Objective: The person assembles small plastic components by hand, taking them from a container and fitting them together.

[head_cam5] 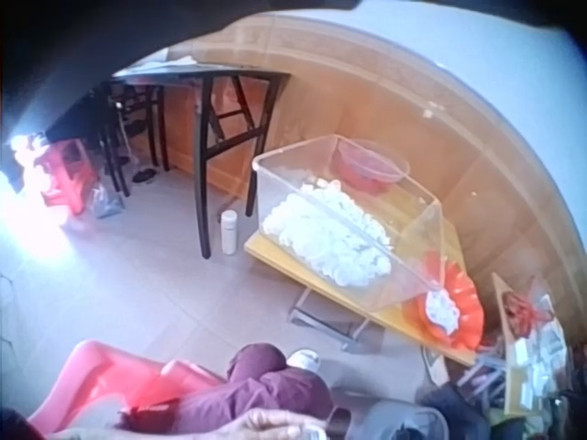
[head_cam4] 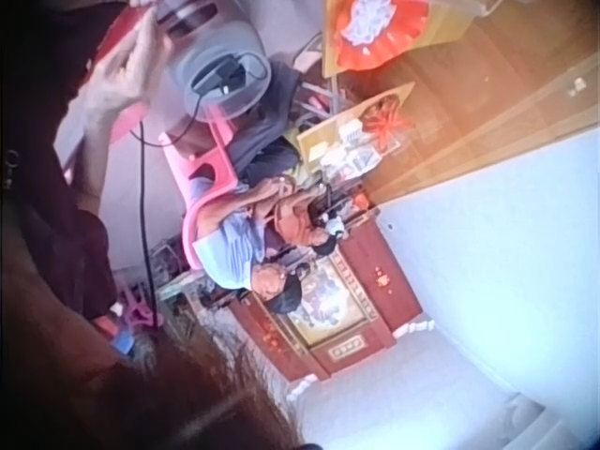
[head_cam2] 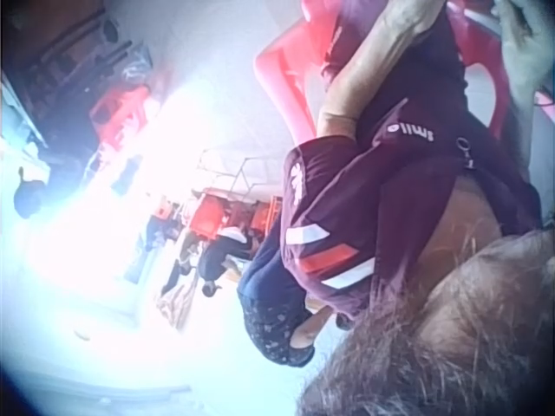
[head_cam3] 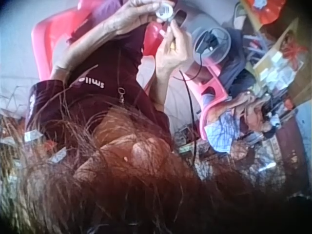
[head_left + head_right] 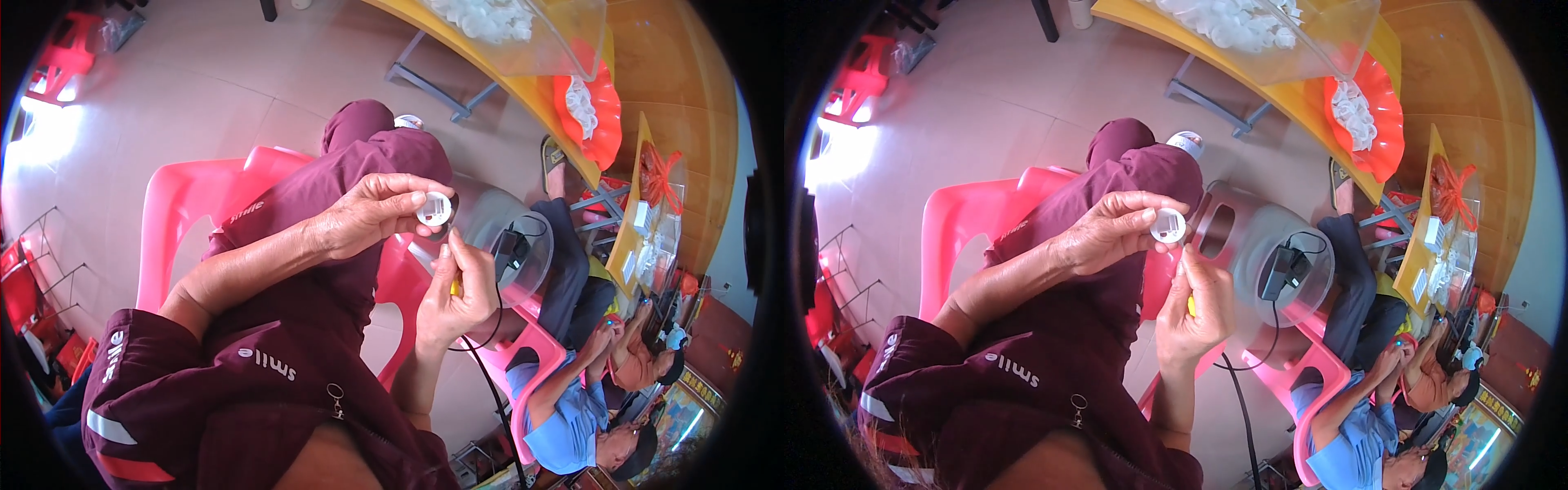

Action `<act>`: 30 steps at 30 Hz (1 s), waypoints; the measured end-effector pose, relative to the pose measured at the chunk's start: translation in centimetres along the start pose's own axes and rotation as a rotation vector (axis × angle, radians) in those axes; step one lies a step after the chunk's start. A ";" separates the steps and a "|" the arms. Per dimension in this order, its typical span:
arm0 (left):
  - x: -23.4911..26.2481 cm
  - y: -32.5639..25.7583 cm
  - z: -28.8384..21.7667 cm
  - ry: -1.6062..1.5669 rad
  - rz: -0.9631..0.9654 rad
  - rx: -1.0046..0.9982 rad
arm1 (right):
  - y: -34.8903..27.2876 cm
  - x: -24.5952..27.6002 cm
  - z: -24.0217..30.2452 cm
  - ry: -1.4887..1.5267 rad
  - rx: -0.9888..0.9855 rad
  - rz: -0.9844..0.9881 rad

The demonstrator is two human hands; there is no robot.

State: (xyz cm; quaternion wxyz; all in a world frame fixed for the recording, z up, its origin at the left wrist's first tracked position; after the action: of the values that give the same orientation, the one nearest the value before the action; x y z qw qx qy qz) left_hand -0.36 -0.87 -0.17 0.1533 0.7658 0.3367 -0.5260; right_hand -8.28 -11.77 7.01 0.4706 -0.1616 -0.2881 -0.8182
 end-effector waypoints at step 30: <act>0.7 -0.3 0.2 0.310 -0.054 -0.035 | 1.0 -0.9 0.4 -0.410 0.134 0.141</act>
State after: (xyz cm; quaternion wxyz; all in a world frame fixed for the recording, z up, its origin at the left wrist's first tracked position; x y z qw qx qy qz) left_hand -0.52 -0.56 -0.84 0.0988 0.8258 0.3858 -0.3992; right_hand -6.98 -11.36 7.16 0.4678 -0.3125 -0.4195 -0.7124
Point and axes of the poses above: each hand's wrist, its own y-axis towards the middle knuckle, its own x-axis out of the back of the hand, z = x × y, the point moved 2 cm from there along y, towards the middle knuckle, and after that the axes turned 3 degrees about y, right-handed, at the moved point
